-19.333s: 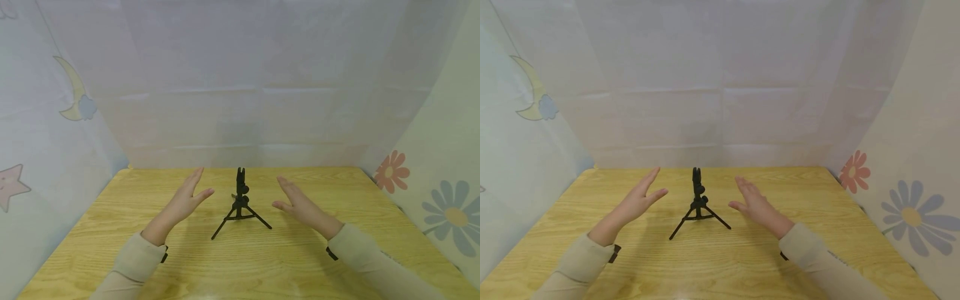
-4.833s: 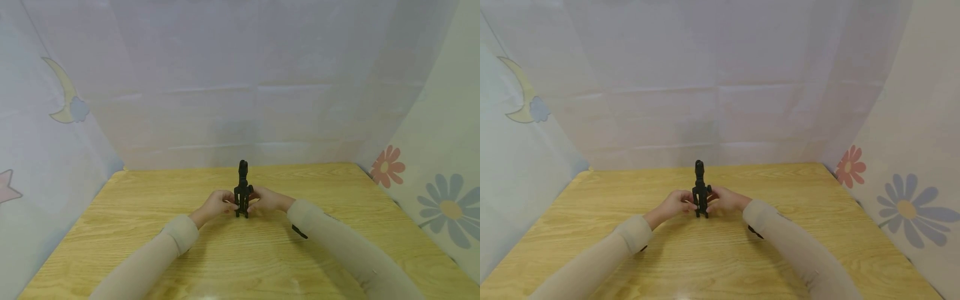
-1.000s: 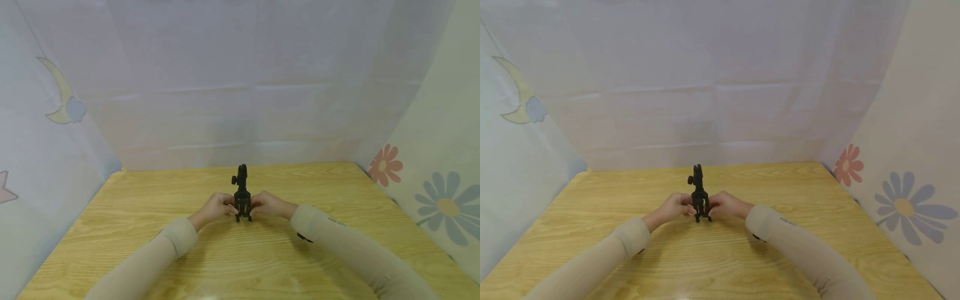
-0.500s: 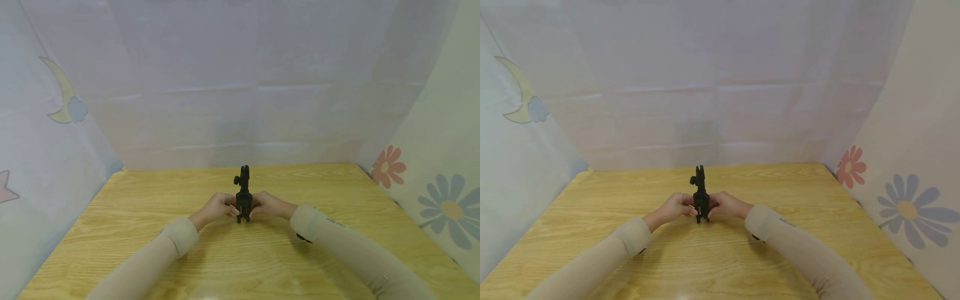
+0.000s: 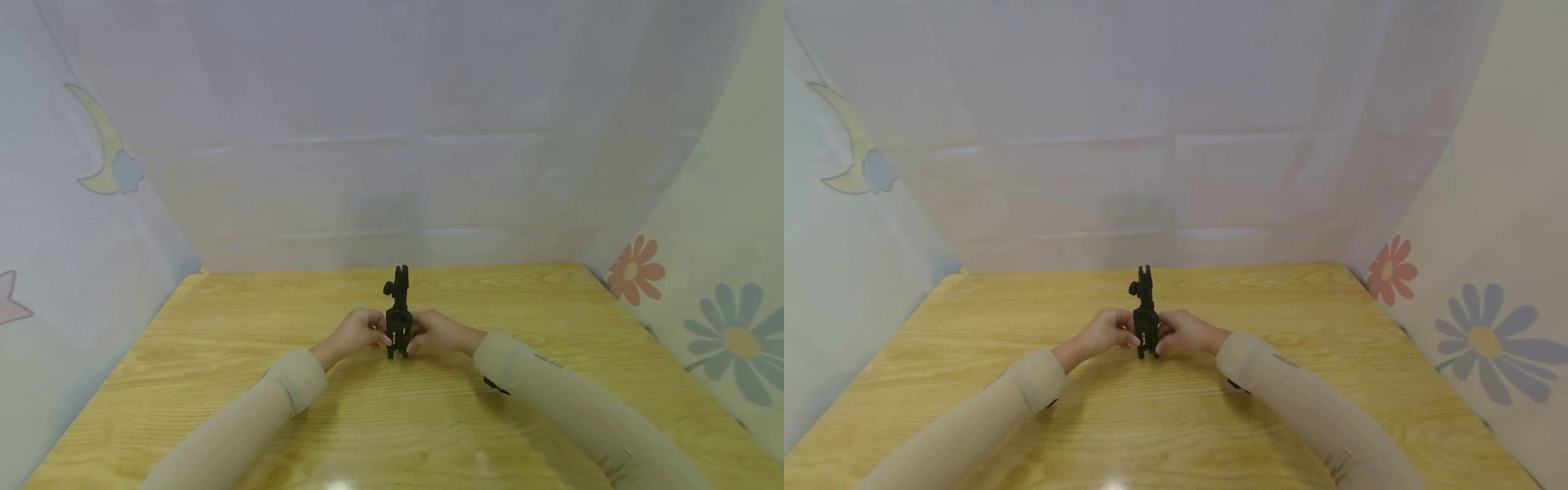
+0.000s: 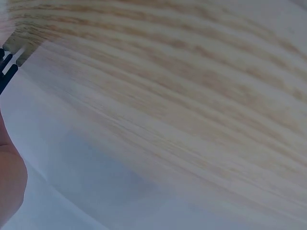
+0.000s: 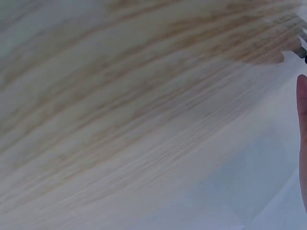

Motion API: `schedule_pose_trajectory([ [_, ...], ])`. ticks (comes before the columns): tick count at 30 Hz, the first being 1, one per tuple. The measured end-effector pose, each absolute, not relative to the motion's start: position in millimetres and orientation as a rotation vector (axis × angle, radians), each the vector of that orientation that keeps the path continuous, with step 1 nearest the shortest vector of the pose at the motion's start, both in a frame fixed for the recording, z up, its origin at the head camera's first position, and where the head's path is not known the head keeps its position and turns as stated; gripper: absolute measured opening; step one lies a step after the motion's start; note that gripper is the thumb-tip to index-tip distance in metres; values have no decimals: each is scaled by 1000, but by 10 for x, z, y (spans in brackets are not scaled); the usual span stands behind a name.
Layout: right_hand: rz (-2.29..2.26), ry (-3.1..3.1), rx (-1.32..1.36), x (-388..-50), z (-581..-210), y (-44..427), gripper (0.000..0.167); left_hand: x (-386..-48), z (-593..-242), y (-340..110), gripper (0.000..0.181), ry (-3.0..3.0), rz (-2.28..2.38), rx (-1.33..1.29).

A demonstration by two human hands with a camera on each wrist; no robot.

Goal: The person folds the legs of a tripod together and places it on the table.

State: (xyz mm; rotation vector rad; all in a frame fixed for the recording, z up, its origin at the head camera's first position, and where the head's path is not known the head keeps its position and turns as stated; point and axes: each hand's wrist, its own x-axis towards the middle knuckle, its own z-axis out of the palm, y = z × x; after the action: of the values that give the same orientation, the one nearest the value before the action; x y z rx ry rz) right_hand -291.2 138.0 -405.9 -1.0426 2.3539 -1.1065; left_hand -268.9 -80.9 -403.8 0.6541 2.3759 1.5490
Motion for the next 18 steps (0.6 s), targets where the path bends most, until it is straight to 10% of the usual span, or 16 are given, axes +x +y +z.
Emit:
schedule_pose_trajectory([
  [11, -997, 2415, -1019, -2871, -4021, 1411, 46, -2628, -3974, -834, 7, 2411, 1462, 698],
  [18, -1069, 2335, -980, -2848, -3995, 1380, 57, -2586, -3763, -979, 38, 2387, 1473, 749],
])
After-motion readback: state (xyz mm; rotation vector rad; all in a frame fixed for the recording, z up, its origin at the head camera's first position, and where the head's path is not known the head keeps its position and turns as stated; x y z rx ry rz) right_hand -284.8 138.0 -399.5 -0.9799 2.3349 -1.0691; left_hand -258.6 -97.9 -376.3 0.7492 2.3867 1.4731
